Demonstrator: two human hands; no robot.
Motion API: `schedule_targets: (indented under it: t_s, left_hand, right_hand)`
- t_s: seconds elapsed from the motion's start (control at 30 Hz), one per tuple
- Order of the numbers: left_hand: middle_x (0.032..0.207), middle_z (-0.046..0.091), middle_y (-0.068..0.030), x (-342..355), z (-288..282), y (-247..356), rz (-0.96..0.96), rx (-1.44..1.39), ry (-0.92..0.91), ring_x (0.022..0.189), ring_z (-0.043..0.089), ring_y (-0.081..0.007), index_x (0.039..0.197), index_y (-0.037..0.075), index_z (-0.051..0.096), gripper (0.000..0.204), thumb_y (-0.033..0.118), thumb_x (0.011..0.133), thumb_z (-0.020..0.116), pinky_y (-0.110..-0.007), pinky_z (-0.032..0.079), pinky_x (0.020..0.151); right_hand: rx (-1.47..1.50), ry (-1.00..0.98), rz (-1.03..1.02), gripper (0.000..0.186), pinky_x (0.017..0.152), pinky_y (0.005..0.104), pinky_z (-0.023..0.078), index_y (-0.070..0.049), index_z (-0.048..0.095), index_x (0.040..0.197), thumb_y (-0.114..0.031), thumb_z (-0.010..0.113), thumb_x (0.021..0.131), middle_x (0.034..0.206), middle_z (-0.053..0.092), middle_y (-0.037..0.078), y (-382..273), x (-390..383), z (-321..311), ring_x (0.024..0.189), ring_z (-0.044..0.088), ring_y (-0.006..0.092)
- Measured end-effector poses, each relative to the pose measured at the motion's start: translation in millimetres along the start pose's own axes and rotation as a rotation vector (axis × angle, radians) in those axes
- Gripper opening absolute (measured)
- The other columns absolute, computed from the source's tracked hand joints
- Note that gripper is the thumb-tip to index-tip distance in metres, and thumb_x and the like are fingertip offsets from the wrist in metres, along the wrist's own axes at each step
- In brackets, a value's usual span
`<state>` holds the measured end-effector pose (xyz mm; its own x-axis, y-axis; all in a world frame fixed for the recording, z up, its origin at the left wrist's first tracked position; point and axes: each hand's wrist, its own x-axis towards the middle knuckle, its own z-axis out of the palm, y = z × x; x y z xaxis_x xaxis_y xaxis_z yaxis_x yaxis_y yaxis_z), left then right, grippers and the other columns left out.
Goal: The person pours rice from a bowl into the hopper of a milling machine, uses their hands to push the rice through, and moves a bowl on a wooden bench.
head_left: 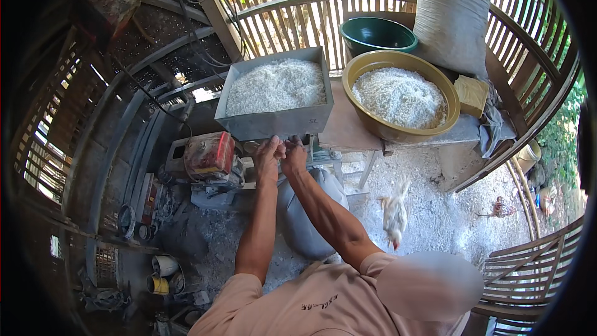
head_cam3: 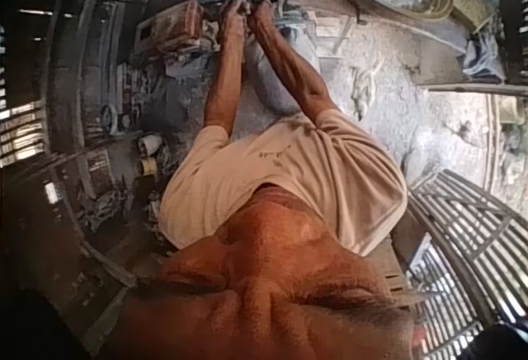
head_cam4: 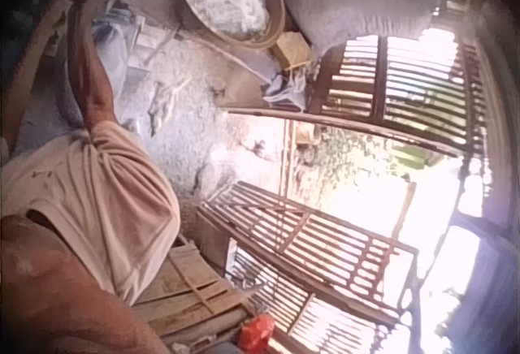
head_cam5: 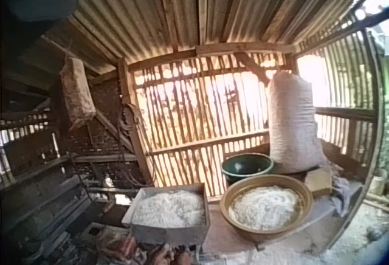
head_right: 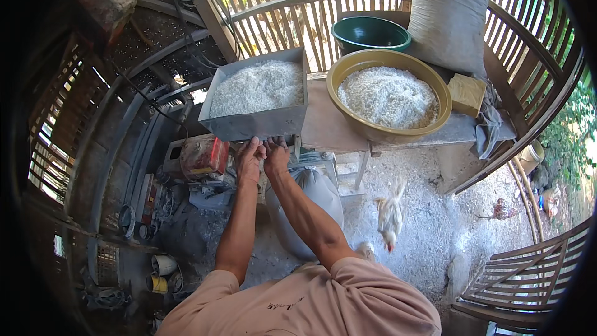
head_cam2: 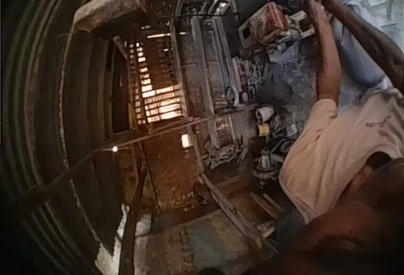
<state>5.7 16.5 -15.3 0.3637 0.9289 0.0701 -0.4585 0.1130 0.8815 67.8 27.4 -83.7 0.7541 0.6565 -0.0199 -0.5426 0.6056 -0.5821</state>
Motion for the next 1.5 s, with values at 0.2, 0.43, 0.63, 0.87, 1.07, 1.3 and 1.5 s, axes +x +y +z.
schedule_targets:
  t_s: [0.2,0.43,0.63,0.87,1.07,1.3,1.5]
  left_hand:
    - [0.072,0.059,-0.0057,-4.0,-8.6,4.7,0.001,0.031,0.048,0.062,0.057,-0.0138,0.087,0.0,0.062,0.021,0.02,0.083,0.07,-0.025,0.044,0.052]
    - [0.068,0.061,-0.006,-7.4,-7.9,9.9,0.046,0.083,0.076,0.057,0.055,-0.0137,0.078,0.001,0.064,0.02,0.02,0.082,0.069,-0.024,0.044,0.05]
    - [0.068,0.061,-0.006,-7.6,-3.7,13.2,0.022,0.09,0.07,0.057,0.056,-0.0129,0.08,0.0,0.065,0.02,0.02,0.082,0.07,-0.024,0.043,0.049]
    - [0.068,0.06,-0.0052,-11.6,-3.9,22.0,0.014,0.171,0.058,0.055,0.055,-0.0135,0.082,0.0,0.064,0.019,0.019,0.083,0.069,-0.026,0.042,0.047]
    - [0.067,0.062,-0.0067,-13.7,1.5,20.1,0.035,0.177,0.121,0.054,0.056,-0.012,0.081,-0.001,0.067,0.02,0.018,0.082,0.07,-0.022,0.045,0.048]
    - [0.071,0.064,-0.0081,-13.8,0.5,17.6,0.025,0.137,0.139,0.058,0.06,-0.0132,0.086,-0.002,0.067,0.022,0.019,0.081,0.071,-0.022,0.049,0.046]
    - [0.072,0.065,-0.0108,-10.1,4.8,16.8,-0.109,0.001,0.188,0.057,0.061,-0.0153,0.088,-0.003,0.064,0.024,0.017,0.078,0.072,-0.023,0.049,0.044]
  right_hand:
    - [0.424,-0.001,0.326,0.025,0.047,0.0281,0.041,0.002,0.045,0.11,0.001,0.043,0.085,0.089,0.049,0.011,-0.5,-0.5,3.4,0.071,0.052,0.0198]
    - [0.398,0.039,0.45,0.05,0.085,0.0336,0.046,-0.002,0.042,0.127,0.014,0.04,0.079,0.125,0.047,0.011,-6.3,-7.9,7.7,0.11,0.049,0.0232]
    - [0.381,0.067,0.393,0.067,0.093,0.0354,0.043,-0.002,0.024,0.141,0.015,0.036,0.078,0.136,0.039,0.012,-4.3,-7.3,10.2,0.123,0.041,0.0247]
    - [0.426,0.119,0.403,0.056,0.09,0.0348,0.044,-0.002,0.034,0.132,0.015,0.036,0.078,0.13,0.043,0.012,-4.6,-12.0,14.4,0.12,0.043,0.0248]
    - [0.38,0.001,0.426,0.026,0.07,0.0308,0.047,-0.005,0.045,0.099,0.012,0.043,0.08,0.095,0.048,0.007,4.5,-3.1,-0.3,0.086,0.053,0.0194]
    - [0.369,-0.038,0.453,0.019,0.042,0.0275,0.04,-0.007,0.046,0.093,0.01,0.045,0.082,0.085,0.049,0.006,-19.8,-13.7,9.6,0.065,0.053,0.017]
    - [0.268,0.014,0.435,0.018,0.045,0.0272,0.042,-0.005,0.048,0.095,0.008,0.046,0.082,0.082,0.052,0.006,-24.9,-10.6,10.9,0.066,0.054,0.0168]
